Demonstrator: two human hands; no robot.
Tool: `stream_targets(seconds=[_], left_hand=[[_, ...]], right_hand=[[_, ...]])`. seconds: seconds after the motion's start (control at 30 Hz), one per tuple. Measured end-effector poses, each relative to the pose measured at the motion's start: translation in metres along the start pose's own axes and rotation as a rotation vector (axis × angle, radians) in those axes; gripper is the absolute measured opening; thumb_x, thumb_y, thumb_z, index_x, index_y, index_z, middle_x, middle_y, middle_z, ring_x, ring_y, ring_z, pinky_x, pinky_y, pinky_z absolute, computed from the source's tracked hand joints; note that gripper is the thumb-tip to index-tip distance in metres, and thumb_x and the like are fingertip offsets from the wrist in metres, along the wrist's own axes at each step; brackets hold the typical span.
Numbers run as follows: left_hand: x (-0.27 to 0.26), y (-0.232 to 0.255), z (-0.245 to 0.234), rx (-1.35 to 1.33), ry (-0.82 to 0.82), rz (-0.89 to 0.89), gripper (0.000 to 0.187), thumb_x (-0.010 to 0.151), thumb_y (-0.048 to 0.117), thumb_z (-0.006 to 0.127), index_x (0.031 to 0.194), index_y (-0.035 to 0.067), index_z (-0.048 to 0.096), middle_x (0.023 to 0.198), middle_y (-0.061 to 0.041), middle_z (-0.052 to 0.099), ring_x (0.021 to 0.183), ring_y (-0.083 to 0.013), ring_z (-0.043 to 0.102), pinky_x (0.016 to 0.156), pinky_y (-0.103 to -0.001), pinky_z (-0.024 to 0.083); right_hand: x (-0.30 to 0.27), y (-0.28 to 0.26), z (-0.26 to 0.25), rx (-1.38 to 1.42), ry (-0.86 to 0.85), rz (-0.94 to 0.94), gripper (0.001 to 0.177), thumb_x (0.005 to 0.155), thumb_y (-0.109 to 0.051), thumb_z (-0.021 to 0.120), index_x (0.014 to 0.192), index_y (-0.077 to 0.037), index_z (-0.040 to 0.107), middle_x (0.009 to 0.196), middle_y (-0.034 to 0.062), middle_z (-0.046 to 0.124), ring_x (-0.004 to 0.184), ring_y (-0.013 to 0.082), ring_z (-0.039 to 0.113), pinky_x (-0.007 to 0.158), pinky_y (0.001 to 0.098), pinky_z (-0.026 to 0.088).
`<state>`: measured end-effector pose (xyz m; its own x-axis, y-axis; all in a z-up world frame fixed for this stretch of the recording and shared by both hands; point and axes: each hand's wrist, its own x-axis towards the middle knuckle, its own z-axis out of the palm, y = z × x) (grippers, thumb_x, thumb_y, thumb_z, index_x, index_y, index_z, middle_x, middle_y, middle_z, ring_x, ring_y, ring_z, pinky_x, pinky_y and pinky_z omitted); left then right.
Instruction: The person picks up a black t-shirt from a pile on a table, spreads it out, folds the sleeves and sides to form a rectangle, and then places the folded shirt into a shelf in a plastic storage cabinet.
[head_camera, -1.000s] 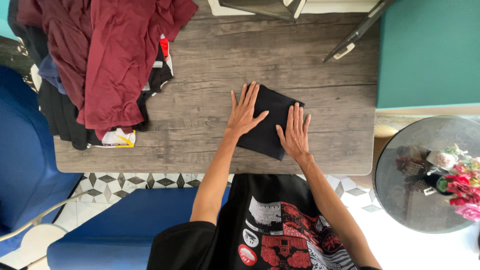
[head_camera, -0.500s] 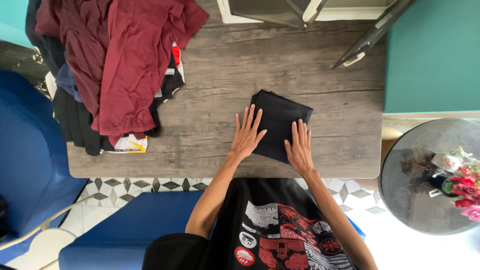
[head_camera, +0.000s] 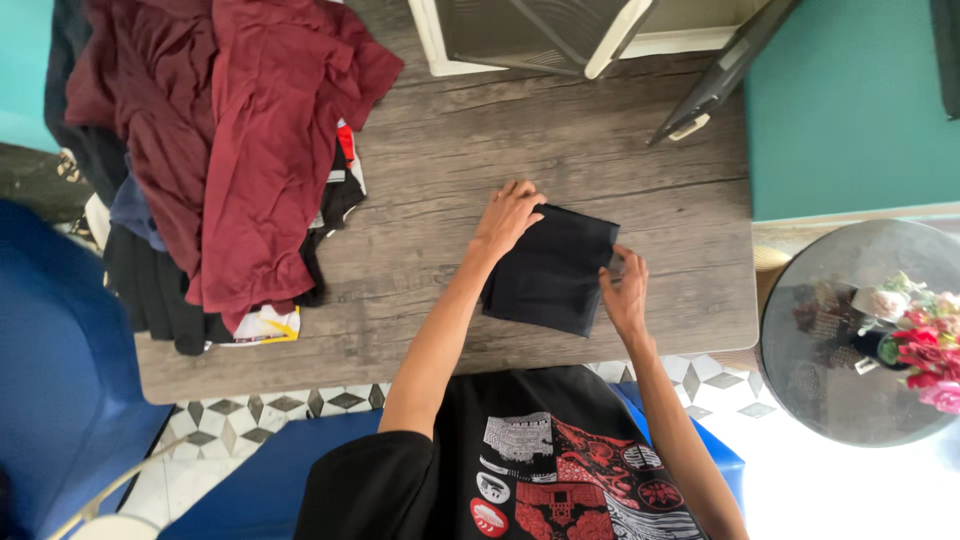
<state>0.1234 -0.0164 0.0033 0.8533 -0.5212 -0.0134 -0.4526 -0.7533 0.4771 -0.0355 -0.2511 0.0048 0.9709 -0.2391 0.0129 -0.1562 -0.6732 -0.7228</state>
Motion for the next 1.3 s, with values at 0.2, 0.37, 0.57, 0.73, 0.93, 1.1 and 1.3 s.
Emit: stream_targets(seconds=[0.2,0.37,0.57,0.73,0.93,1.1,1.3], left_hand=[[0.01,-0.019,0.003,0.031,-0.061,0.17,0.021,0.092,0.029,0.073,0.102,0.011,0.075,0.11,0.0,0.068,0.109,-0.0219,0.058,0.098,-0.042,0.042],[0.011,-0.026,-0.017,-0.191,-0.015,0.206,0.015,0.093,0.024,0.071,0.099,0.012,0.077,0.082,-0.002,0.072,0.089,-0.0222,0.063,0.102,-0.045,0.037],[0.013,-0.028,-0.02,-0.111,-0.093,0.061,0.01,0.098,0.014,0.067,0.088,0.011,0.067,0.074,-0.004,0.069,0.084,-0.0233,0.064,0.107,-0.045,0.037],[0.008,-0.03,0.002,-0.084,0.168,0.026,0.019,0.084,0.02,0.077,0.094,0.01,0.065,0.102,-0.012,0.067,0.102,-0.032,0.062,0.09,-0.05,0.04],[0.021,-0.056,0.023,-0.268,-0.258,-0.204,0.032,0.094,0.038,0.072,0.113,0.013,0.067,0.123,-0.006,0.07,0.126,-0.0287,0.06,0.108,-0.058,0.038],[0.03,-0.076,0.038,-0.169,-0.438,-0.16,0.044,0.084,0.043,0.079,0.115,0.013,0.068,0.126,-0.012,0.065,0.13,-0.0331,0.052,0.11,-0.06,0.034],[0.017,-0.072,0.004,-0.282,-0.555,-0.116,0.035,0.087,0.036,0.076,0.11,0.011,0.069,0.117,-0.01,0.071,0.116,-0.0291,0.065,0.101,-0.048,0.049]], right_hand=[[-0.001,0.004,0.005,0.005,0.021,0.025,0.049,0.089,-0.004,0.069,0.136,-0.004,0.056,0.13,0.02,0.058,0.123,0.041,0.052,0.105,0.0482,0.043],[0.001,0.007,0.009,-0.023,0.036,0.057,0.046,0.089,-0.006,0.069,0.134,-0.005,0.058,0.127,0.02,0.059,0.119,0.0412,0.052,0.103,0.049,0.042],[0.008,0.008,0.012,-0.062,0.053,0.077,0.042,0.09,-0.009,0.07,0.131,-0.004,0.061,0.123,0.0203,0.06,0.117,0.0393,0.054,0.103,0.0487,0.044],[0.022,0.005,0.018,0.046,0.039,0.21,0.039,0.096,-0.019,0.073,0.128,0.0,0.063,0.122,0.0195,0.065,0.109,0.0325,0.064,0.092,0.0437,0.053],[0.048,0.011,0.036,0.186,0.009,0.312,0.06,0.084,-0.024,0.088,0.122,0.011,0.06,0.106,0.0187,0.068,0.098,0.0242,0.068,0.082,0.0342,0.056],[0.062,0.032,0.048,0.35,-0.171,0.586,0.04,0.082,-0.014,0.087,0.111,0.008,0.068,0.091,0.0105,0.069,0.082,0.018,0.061,0.072,0.0338,0.051],[0.057,-0.001,0.023,0.473,-0.259,0.549,0.026,0.081,-0.004,0.081,0.102,0.001,0.066,0.09,0.0074,0.074,0.085,0.0142,0.068,0.077,0.0274,0.054]])
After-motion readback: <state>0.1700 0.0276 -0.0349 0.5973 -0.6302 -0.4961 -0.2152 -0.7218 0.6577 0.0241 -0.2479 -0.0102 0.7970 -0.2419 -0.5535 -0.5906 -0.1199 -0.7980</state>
